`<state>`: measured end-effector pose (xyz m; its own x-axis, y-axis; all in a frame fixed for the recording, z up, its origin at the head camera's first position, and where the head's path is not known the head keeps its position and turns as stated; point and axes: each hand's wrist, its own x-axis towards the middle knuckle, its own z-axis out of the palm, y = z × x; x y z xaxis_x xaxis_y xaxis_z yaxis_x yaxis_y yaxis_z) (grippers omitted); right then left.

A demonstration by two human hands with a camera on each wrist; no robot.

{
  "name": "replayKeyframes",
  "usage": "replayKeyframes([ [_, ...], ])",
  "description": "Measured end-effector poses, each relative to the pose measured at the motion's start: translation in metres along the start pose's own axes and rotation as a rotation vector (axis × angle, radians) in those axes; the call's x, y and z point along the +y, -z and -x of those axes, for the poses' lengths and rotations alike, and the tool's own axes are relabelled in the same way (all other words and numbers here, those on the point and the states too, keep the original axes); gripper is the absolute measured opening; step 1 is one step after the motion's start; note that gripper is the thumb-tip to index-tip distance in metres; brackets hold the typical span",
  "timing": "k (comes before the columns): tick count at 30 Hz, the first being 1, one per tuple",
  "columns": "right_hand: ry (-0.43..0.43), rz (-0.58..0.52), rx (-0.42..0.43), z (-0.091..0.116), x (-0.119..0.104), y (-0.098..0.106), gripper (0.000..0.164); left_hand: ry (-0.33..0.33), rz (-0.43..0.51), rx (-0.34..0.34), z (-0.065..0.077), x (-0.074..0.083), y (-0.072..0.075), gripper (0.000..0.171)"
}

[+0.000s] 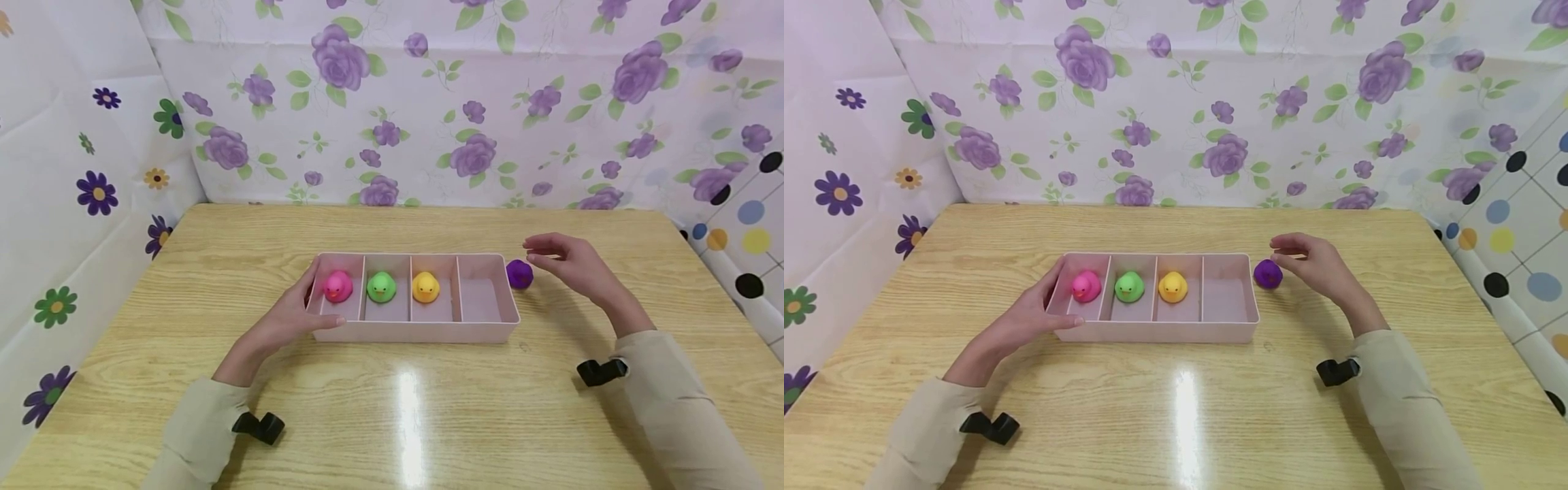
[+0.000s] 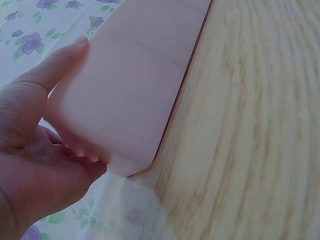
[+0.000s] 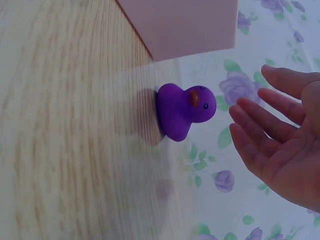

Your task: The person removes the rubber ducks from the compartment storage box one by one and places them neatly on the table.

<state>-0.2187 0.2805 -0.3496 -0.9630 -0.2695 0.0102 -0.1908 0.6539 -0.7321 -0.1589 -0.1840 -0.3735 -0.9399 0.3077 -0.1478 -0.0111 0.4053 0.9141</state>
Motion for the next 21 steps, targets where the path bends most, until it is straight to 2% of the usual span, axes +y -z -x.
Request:
replayKeyframes([
  [12, 0.043, -0.008, -0.013, 0.007, -0.024, -0.012, 0.039, 0.01, -0.001, 0.002, -0.001, 0.001, 0.0, 0.115],
  [17, 0.069, -0.014, 0.036, 0.008, -0.03, -0.025, 0.034, 0.005, 0.008, 0.0, 0.0, 0.0, 0.0, 0.116],
  [21, 0.096, 0.027, 0.091, 0.012, -0.036, -0.032, 0.029, 0.001, 0.011, -0.002, 0.0, 0.0, 0.0, 0.116],
])
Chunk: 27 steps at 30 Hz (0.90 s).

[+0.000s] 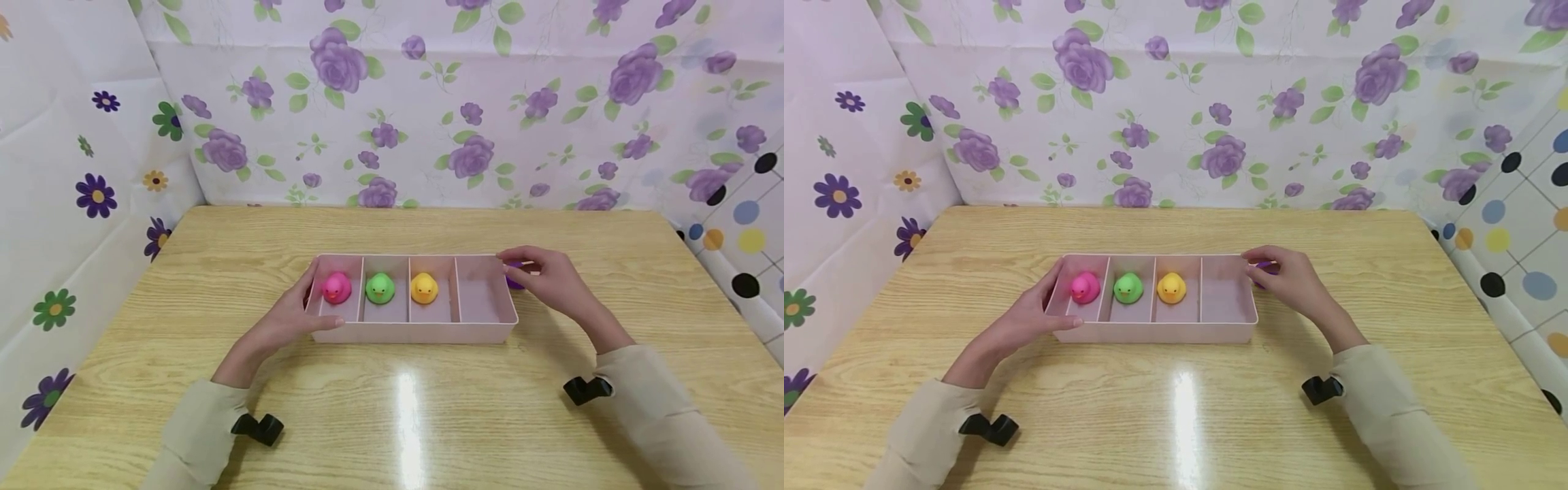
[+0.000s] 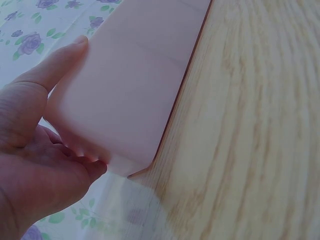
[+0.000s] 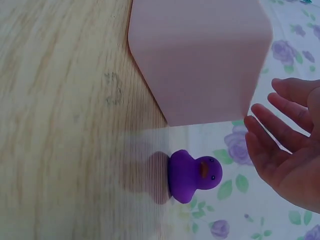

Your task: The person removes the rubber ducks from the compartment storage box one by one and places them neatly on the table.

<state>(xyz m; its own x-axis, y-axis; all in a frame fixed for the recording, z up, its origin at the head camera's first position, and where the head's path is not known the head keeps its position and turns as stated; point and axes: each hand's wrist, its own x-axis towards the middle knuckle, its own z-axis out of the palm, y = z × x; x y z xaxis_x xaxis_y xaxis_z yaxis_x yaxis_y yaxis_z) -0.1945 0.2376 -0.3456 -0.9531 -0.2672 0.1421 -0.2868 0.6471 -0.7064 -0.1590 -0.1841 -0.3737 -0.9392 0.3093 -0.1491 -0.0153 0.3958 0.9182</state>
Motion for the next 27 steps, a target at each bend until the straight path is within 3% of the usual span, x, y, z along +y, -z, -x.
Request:
replayKeyframes([
  [14, 0.056, -0.001, 0.013, 0.003, -0.016, -0.006, 0.025, -0.012, 0.018, -0.002, -0.001, -0.002, -0.001, 0.116],
  [27, 0.107, 0.049, -0.069, 0.002, -0.029, -0.013, 0.033, 0.0, -0.01, 0.002, 0.0, -0.002, 0.0, 0.116],
])
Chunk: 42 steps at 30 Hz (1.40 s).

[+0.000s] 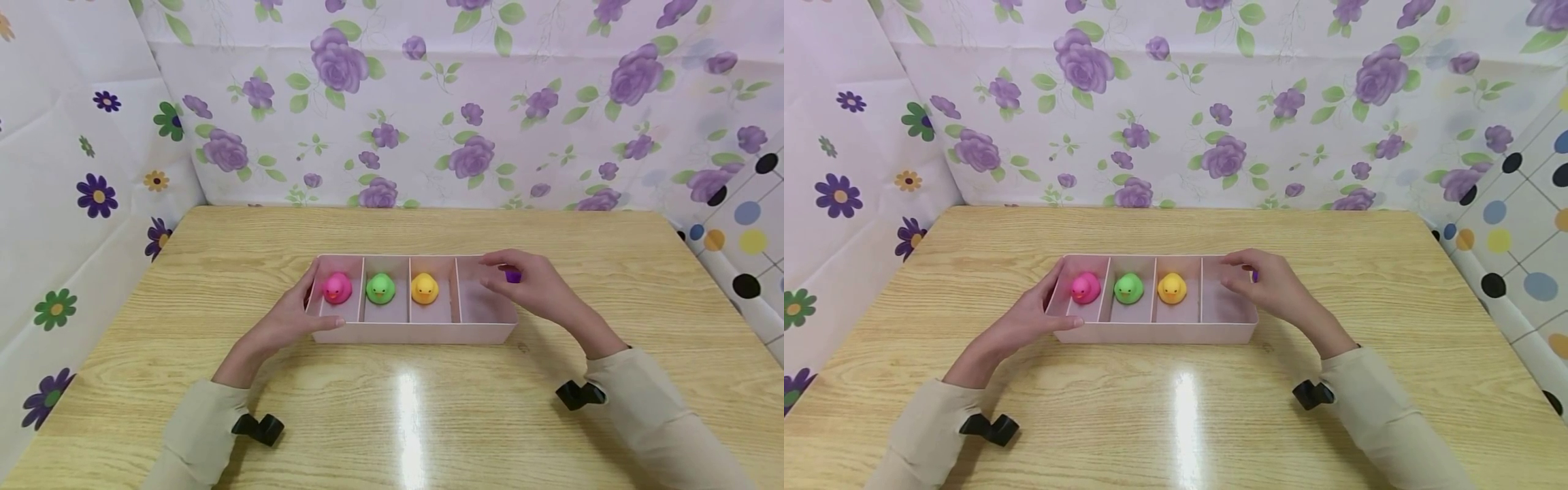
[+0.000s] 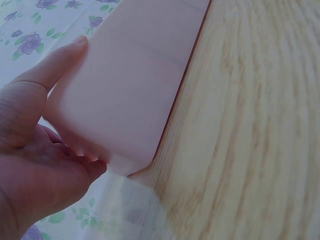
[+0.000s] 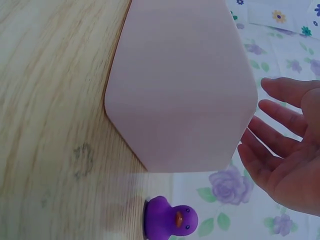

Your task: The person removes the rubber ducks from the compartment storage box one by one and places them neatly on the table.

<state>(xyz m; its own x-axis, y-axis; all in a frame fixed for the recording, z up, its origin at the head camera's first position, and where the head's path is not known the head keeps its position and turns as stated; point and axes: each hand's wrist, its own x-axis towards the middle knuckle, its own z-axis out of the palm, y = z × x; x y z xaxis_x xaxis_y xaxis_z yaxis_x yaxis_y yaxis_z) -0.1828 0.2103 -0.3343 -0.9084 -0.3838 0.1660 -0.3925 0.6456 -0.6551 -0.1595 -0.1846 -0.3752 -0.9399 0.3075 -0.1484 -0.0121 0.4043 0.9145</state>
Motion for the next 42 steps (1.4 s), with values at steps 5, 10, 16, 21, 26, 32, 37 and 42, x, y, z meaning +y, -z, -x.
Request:
replayKeyframes([
  [5, 0.007, -0.011, -0.023, -0.003, -0.003, -0.003, 0.034, -0.001, 0.0, -0.003, 0.0, 0.0, 0.0, 0.116],
  [10, 0.024, -0.03, -0.041, -0.008, -0.006, -0.007, 0.034, 0.0, 0.005, -0.004, 0.001, 0.001, 0.0, 0.116],
  [16, 0.005, -0.052, -0.078, -0.013, -0.01, -0.011, 0.035, 0.0, 0.002, 0.001, 0.001, 0.0, 0.0, 0.116],
  [21, 0.013, -0.043, -0.107, -0.017, -0.014, -0.014, 0.037, 0.008, -0.012, 0.007, 0.0, -0.001, 0.0, 0.115],
  [26, 0.053, -0.016, -0.117, -0.023, -0.018, -0.017, 0.036, 0.01, -0.018, 0.012, -0.001, -0.002, 0.0, 0.114],
  [32, 0.066, -0.018, -0.155, -0.03, -0.022, -0.018, 0.036, 0.009, -0.01, 0.006, 0.0, -0.001, 0.0, 0.114],
  [37, 0.087, -0.008, -0.182, -0.036, -0.022, -0.02, 0.035, 0.008, -0.005, 0.002, 0.001, 0.001, 0.0, 0.114],
  [42, 0.092, 0.011, -0.215, -0.039, -0.025, -0.023, 0.035, 0.012, -0.004, 0.001, 0.001, 0.001, 0.0, 0.114],
])
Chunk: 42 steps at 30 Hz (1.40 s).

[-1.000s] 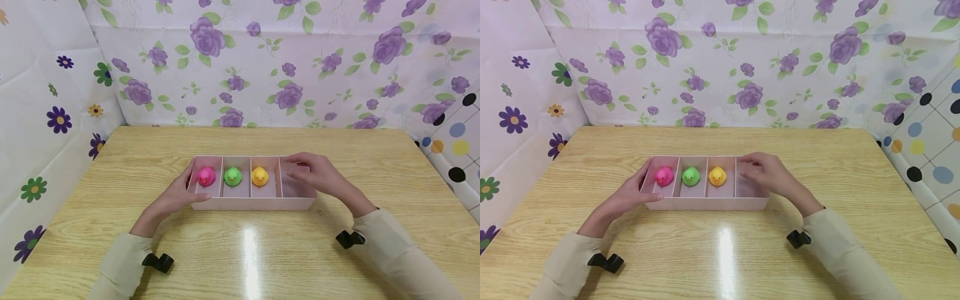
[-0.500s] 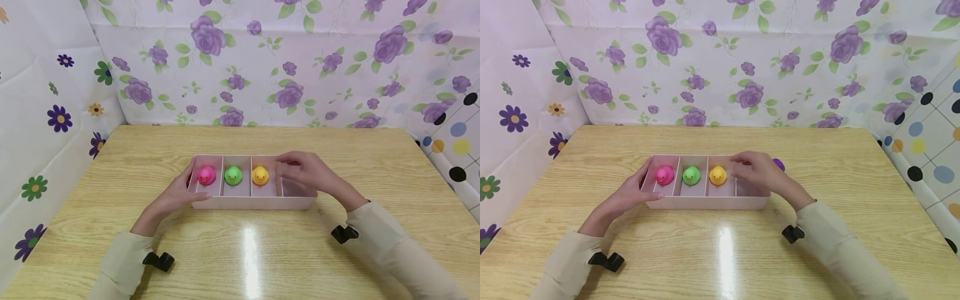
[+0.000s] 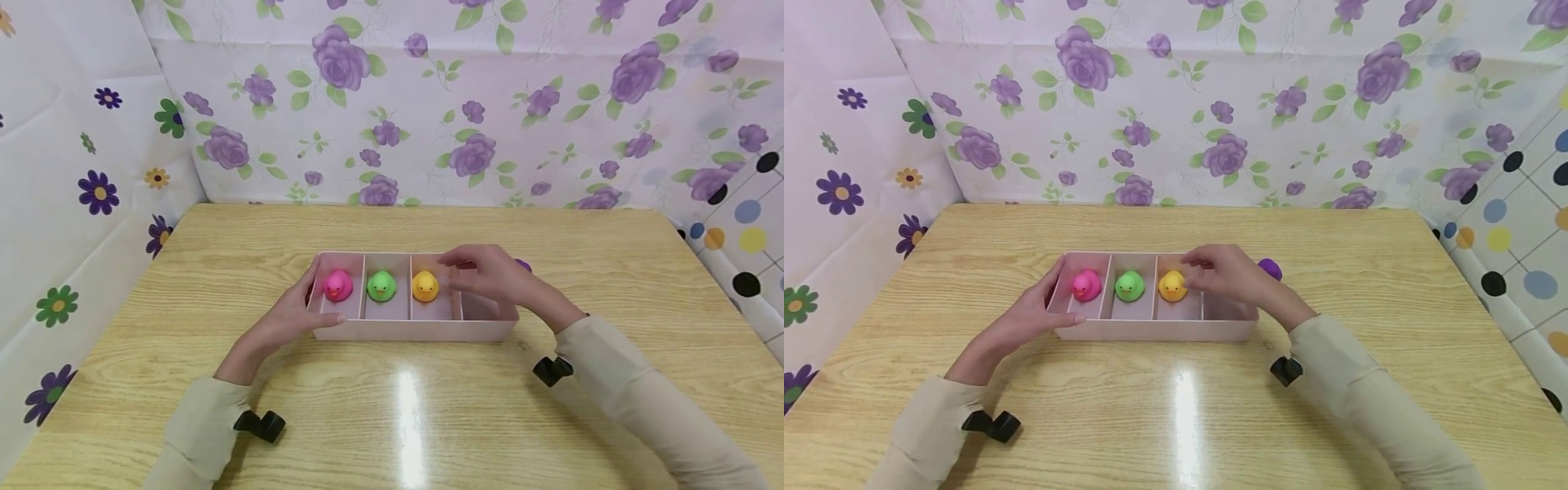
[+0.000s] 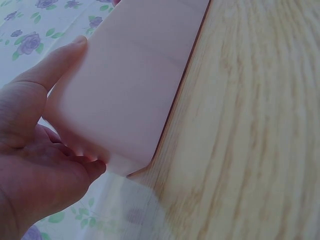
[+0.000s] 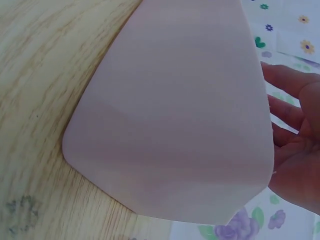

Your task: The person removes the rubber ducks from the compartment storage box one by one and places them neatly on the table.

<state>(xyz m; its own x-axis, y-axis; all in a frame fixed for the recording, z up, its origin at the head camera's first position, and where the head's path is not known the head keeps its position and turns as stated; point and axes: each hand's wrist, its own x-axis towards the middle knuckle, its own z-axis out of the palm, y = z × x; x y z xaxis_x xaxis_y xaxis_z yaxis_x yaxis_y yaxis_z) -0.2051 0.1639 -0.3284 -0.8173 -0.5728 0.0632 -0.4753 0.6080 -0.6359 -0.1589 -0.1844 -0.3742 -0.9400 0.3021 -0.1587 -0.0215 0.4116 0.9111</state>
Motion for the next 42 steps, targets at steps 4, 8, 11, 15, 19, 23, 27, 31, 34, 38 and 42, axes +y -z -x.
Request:
replayKeyframes([
  [4, 0.026, 0.02, -0.024, -0.004, -0.002, -0.002, 0.034, 0.004, -0.006, 0.001, -0.001, 0.0, 0.0, 0.114],
  [8, 0.051, 0.031, -0.046, -0.009, -0.003, -0.004, 0.035, 0.002, -0.003, 0.0, 0.0, 0.0, 0.0, 0.114],
  [11, 0.062, 0.049, -0.071, -0.012, -0.005, -0.005, 0.037, 0.0, -0.001, 0.001, 0.0, 0.0, 0.0, 0.114],
  [15, 0.08, 0.053, -0.105, -0.018, -0.008, -0.008, 0.036, 0.0, -0.003, 0.006, 0.0, -0.001, 0.001, 0.114],
  [19, 0.085, 0.061, -0.138, -0.023, -0.012, -0.011, 0.032, -0.001, -0.011, 0.012, 0.0, -0.001, 0.001, 0.114],
  [23, 0.048, 0.091, -0.173, -0.027, -0.016, -0.014, 0.027, -0.008, -0.017, 0.015, 0.0, -0.001, 0.0, 0.114],
  [27, 0.013, 0.102, -0.18, -0.029, -0.019, -0.017, 0.021, -0.014, -0.011, 0.012, 0.0, -0.001, 0.0, 0.114],
  [31, 0.01, 0.102, -0.162, -0.032, -0.019, -0.023, 0.017, -0.023, 0.001, 0.003, 0.0, -0.002, 0.0, 0.114],
  [34, 0.014, 0.103, -0.147, -0.034, -0.018, -0.029, 0.015, -0.022, -0.002, 0.004, 0.0, -0.002, 0.0, 0.114],
  [38, 0.022, 0.147, -0.118, -0.037, -0.019, -0.035, 0.014, -0.01, -0.015, 0.01, -0.001, -0.001, 0.0, 0.114],
  [42, 0.046, 0.186, -0.086, -0.039, -0.019, -0.039, 0.014, -0.005, -0.019, 0.012, -0.001, -0.001, 0.0, 0.114],
])
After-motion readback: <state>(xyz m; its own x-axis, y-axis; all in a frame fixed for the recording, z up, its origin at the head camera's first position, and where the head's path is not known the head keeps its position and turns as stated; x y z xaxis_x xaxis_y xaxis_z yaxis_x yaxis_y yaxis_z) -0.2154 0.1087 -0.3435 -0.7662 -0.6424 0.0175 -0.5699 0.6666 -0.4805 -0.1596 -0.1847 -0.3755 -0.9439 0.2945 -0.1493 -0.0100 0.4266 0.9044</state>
